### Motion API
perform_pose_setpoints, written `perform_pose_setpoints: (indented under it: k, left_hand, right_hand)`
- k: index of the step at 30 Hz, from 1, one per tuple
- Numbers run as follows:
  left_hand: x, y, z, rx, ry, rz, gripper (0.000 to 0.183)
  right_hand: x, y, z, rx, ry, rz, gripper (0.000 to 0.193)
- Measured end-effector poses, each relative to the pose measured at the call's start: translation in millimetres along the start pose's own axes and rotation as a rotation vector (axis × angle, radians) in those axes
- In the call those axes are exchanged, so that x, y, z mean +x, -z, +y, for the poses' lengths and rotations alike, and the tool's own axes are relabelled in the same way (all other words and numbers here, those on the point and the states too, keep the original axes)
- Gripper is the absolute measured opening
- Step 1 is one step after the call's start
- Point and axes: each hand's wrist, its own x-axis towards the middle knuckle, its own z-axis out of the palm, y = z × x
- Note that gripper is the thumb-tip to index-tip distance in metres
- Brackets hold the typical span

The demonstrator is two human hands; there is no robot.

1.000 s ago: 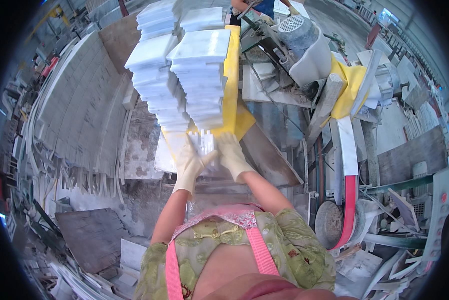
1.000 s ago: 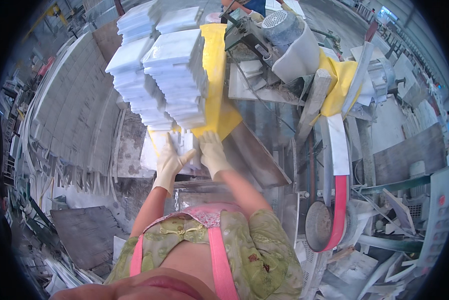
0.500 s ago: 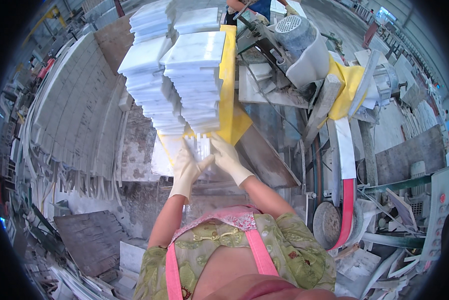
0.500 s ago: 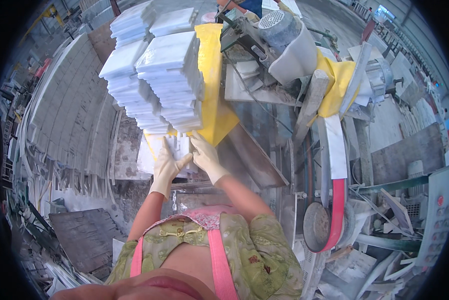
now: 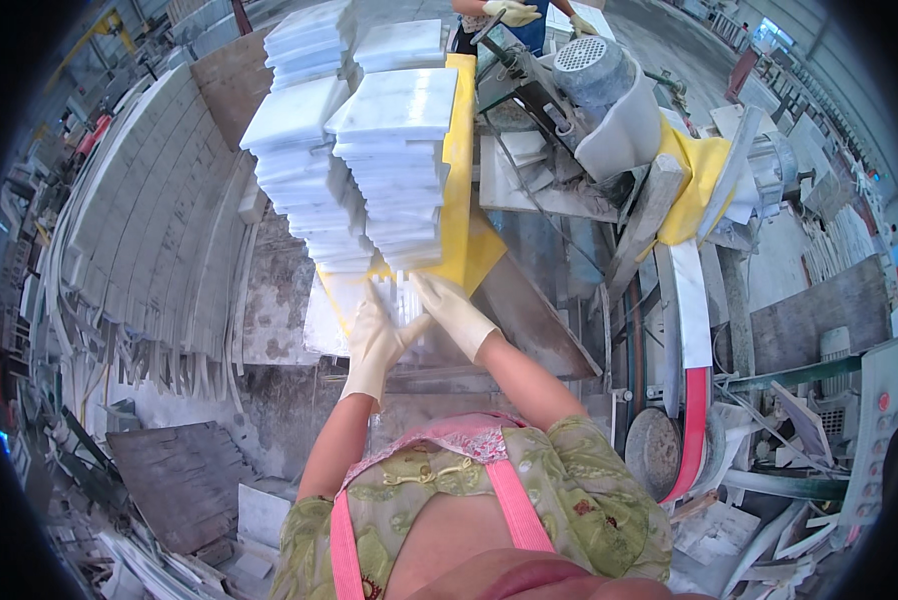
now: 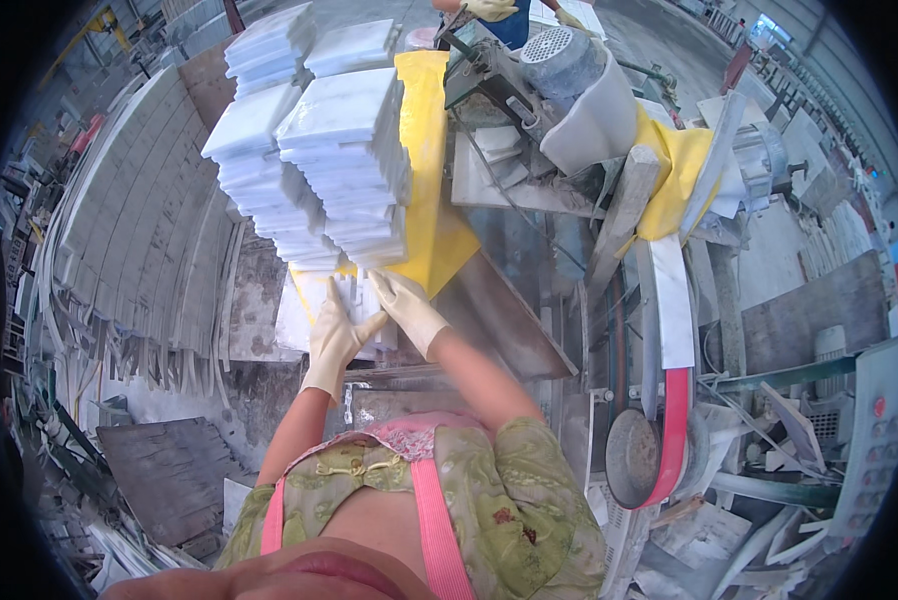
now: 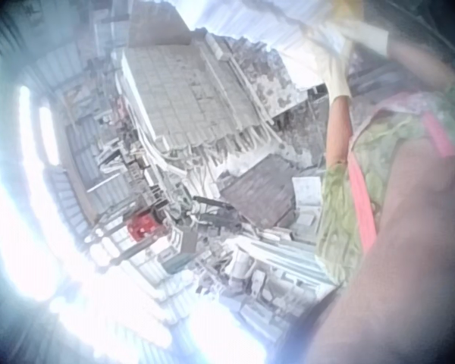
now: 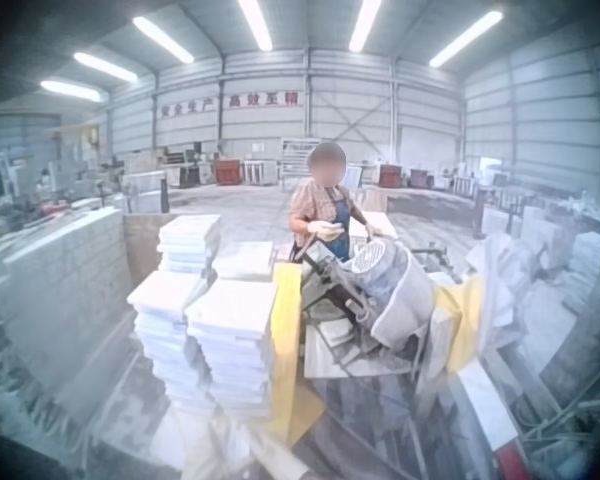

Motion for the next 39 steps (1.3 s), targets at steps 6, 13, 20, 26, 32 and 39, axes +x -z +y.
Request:
perform_pose_setpoints:
  k: [6, 13, 20, 26, 32, 39]
  left_hand:
    - [-0.3, -6.2, -4.2, 0.053, -0.066, 0.105, 0.13]
    - [1.3, -4.9, -5.2, -0.011, 0.002, -0.01, 0.136]
    - [-1.1, 3.8, 3.9, -0.058, -0.003, 0.031, 0.132]
    - [0.0, 3.8, 4.8, -0.036, 0.038, -0.026, 0.136]
    - [1.8, -0.3, 1.2, 0.039, 0.031, -0.011, 0.136]
    - [3.6, -6.6, -6.2, 0.028, 0.008, 0.025, 0.132]
  right_hand:
    - [14.8, -10.5, -5.1, -0.38, 0.015, 0.144, 0.057]
    - [-0.4, -7.7, -11.5, -0.044, -0.062, 0.13, 0.051]
    - [-5.0, -3.6, 1.1, 0.111, -0.03, 0.027, 0.059]
    - [14.1, -6.2, 15.9, -0.267, -0.002, 0.128, 0.051]
    - [21.2, -14.1, 16.7, -0.563, 0.119, 0.302, 0.041]
    - [13.3, -19.9, -7.0, -0.433, 0.142, 0.306, 0.047]
